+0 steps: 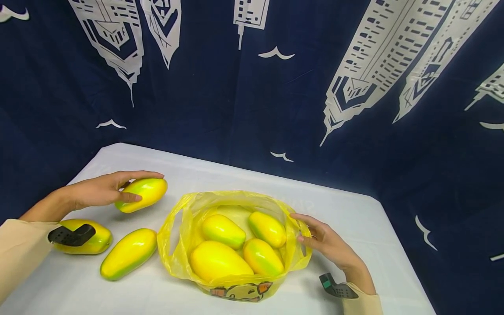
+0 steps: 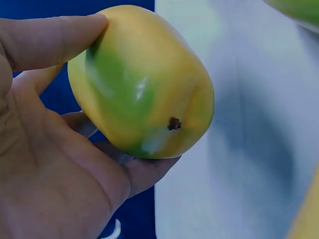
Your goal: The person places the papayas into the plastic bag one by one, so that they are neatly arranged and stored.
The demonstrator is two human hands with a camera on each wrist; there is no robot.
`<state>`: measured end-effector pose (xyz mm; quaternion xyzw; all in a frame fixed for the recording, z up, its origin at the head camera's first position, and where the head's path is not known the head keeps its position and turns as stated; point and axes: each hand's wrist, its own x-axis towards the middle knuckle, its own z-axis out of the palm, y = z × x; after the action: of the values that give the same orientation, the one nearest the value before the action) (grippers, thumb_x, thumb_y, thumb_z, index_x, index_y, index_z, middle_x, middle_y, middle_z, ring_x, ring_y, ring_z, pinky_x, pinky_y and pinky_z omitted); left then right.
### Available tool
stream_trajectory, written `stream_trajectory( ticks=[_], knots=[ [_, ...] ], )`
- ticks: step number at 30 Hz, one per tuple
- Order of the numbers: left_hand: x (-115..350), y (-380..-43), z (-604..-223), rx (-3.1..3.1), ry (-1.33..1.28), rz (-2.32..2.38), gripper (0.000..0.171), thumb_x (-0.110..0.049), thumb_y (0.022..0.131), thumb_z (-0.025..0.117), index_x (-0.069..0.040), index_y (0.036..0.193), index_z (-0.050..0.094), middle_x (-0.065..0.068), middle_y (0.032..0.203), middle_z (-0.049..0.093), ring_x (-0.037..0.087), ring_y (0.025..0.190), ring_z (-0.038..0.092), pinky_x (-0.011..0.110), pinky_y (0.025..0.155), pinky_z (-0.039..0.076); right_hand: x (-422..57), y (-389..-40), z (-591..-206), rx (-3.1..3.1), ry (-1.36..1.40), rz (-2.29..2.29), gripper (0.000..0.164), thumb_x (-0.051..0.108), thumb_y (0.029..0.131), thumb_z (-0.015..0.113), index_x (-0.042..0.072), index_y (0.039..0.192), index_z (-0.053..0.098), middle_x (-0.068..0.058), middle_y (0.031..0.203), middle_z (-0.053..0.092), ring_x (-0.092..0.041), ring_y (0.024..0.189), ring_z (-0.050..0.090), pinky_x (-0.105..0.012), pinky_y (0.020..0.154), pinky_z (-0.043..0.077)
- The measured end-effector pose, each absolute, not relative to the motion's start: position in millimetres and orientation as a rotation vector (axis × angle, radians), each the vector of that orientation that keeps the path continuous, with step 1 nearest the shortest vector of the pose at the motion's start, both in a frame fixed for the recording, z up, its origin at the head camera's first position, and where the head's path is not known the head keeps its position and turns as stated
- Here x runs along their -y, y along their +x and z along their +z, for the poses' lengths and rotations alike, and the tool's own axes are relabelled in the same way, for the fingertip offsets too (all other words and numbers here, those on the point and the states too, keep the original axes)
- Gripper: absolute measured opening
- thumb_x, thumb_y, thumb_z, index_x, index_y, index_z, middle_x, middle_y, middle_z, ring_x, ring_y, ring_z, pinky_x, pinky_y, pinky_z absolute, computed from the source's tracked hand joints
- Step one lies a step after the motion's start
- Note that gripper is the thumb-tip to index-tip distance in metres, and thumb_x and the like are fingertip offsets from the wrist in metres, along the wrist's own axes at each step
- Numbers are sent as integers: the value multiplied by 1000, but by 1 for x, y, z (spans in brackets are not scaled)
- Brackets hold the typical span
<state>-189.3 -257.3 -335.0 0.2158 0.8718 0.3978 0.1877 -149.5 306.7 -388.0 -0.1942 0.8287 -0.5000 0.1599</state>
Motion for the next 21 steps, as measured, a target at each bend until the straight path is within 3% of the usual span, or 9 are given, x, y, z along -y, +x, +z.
stream_trajectory(
  ticks=[10, 21],
  knots=[
    [240, -191, -313, -2494, 648, 1085, 66, -15, 94, 67, -36, 151, 42, 6, 161, 34, 39, 146, 28, 74, 106, 30, -308, -150, -389, -2366, -567, -1434, 54, 15, 99, 63, 23, 150, 47, -5, 159, 38, 12, 136, 36, -13, 104, 37],
    [210, -186, -274, -2497, 866, 1087, 61, -14, 97, 64, -37, 150, 43, -2, 153, 43, 28, 135, 40, 56, 104, 39, -308, -150, -389, -2367, -579, -1438, 54, 15, 99, 63, 22, 149, 47, -5, 159, 39, 11, 137, 35, -12, 105, 35]
  ],
)
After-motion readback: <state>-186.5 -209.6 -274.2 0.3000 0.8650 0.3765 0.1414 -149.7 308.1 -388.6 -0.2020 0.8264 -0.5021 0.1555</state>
